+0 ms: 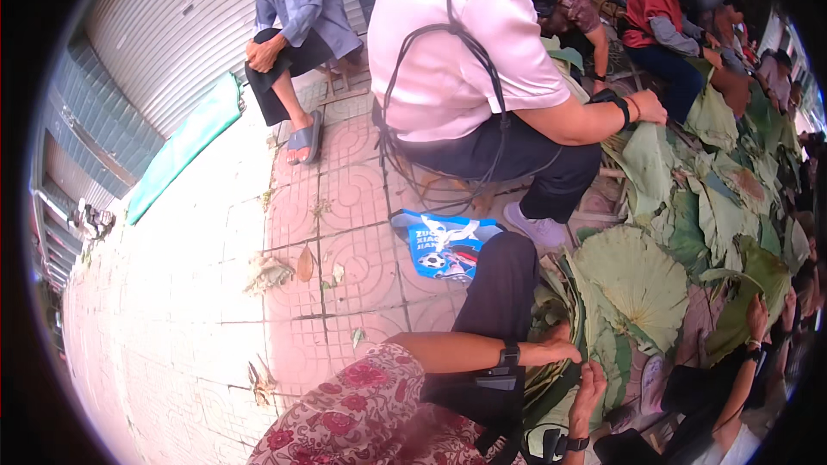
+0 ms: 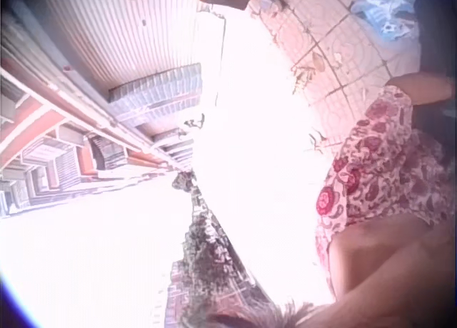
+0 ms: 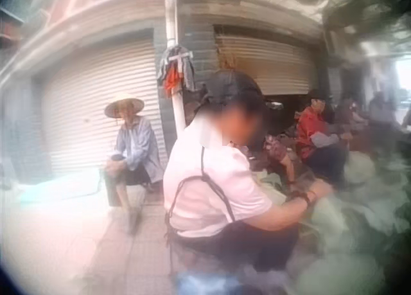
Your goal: The person sits among a group and repeatedly picks up large green leaves, folds or stacks them, and places them into a pile. The hands handle the leaves one at a time, turning and arranging them without using tools.
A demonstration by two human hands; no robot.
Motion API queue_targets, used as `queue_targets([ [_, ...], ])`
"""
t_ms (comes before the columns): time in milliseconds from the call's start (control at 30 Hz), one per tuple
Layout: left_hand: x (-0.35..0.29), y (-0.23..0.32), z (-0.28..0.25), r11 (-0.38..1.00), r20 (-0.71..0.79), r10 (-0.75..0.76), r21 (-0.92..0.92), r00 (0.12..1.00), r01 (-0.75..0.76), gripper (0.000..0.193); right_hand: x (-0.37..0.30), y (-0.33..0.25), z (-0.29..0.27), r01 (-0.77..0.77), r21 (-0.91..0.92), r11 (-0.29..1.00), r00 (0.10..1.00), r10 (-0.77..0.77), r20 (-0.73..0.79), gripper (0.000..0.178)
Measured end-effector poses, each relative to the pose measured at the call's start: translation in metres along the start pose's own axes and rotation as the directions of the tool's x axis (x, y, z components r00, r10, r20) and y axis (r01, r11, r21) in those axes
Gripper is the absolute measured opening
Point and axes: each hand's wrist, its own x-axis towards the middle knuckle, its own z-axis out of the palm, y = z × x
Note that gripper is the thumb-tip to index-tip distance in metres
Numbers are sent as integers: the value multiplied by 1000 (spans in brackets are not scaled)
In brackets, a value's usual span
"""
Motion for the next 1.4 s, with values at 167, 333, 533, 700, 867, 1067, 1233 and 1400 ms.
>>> queue_targets([
  [167,46,-104,4,996,-42,-87,9,995,87,60,1,14,13,-36,-64,997,996,41,74,41],
  [333,43,-87,-7,996,-45,-42,81,998,45,47,12,36,5,165,-14,986,981,-165,-97,43],
  [533,32,-69,-1,994,-144,-2,104,990,17,40,16,19,-12,399,-477,783,901,-237,364,43],
  [700,21,-59,-5,997,-152,-19,74,988,31,38,25,-17,10,86,-79,993,980,-70,184,24],
  [867,12,-46,-6,997,-147,-36,68,988,46,37,35,1,-11,241,-274,931,970,-220,107,20],
  [1067,-5,-21,-8,997,-134,-63,34,989,68,35,74,12,-73,214,-747,630,976,-176,132,21],
  [1233,-26,23,-10,986,-123,-152,53,981,160,35,109,28,-107,39,-779,626,986,-149,-69,22],
  [1400,-27,14,-11,998,-136,-57,-2,989,57,37,125,42,-123,23,-496,868,979,-119,-164,22],
])
